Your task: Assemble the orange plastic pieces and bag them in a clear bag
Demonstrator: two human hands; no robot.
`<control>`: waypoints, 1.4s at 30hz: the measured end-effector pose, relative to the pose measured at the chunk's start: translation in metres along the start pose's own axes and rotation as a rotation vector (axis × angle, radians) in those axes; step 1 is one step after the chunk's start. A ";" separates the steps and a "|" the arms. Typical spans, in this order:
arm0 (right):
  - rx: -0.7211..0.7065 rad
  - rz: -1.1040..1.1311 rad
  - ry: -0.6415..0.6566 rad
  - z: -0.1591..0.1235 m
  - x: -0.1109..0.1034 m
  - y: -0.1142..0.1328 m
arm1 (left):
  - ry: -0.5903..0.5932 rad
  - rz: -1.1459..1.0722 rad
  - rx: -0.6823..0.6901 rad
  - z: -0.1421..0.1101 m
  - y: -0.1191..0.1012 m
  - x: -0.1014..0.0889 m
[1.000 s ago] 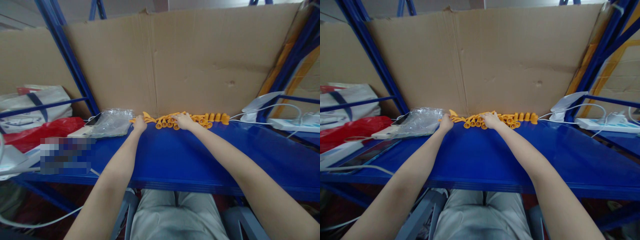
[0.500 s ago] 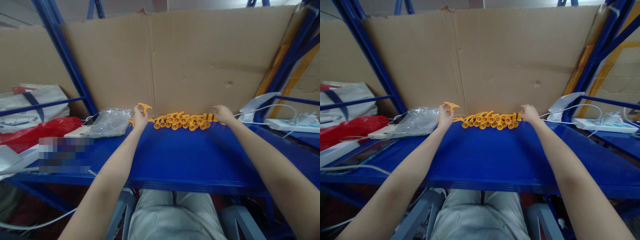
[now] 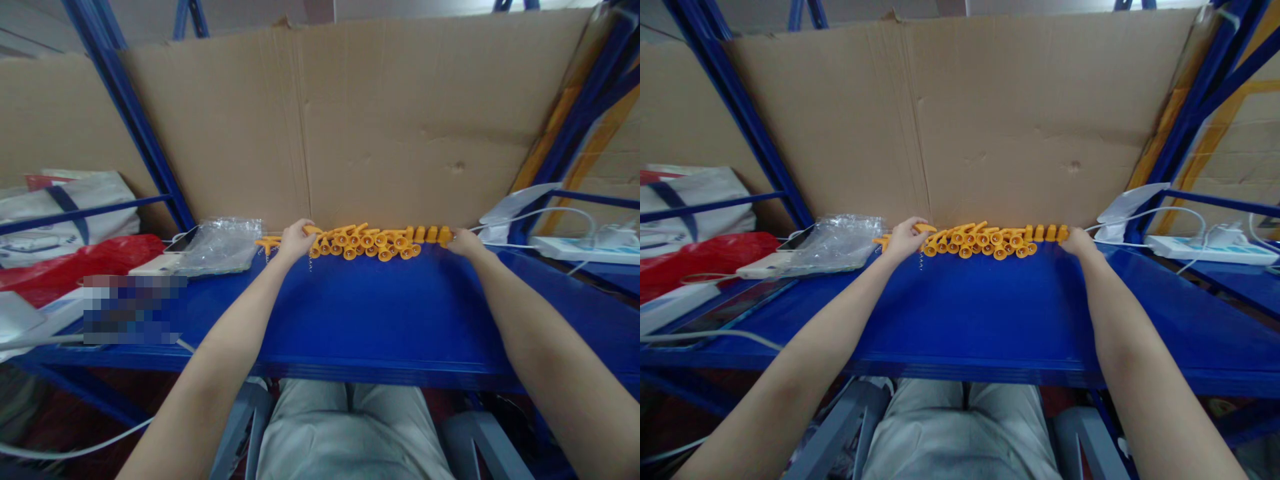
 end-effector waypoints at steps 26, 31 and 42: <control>-0.031 -0.217 0.169 -0.013 -0.024 0.022 | 0.697 0.356 0.014 -0.035 -0.034 0.011; 0.033 -0.175 0.070 -0.023 -0.018 0.020 | 0.752 0.494 0.059 -0.039 -0.043 0.003; 0.006 0.020 0.012 -0.030 -0.015 0.030 | 0.792 0.674 0.067 -0.042 -0.046 -0.004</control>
Point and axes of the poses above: each hand's wrist, its own z-axis towards the middle knuckle, its own x-axis out of the palm, y = z × x, the point moved 4 cm from there along z, towards the middle knuckle, and after that the axes turned 13 degrees about -y, right-handed, at the moved point
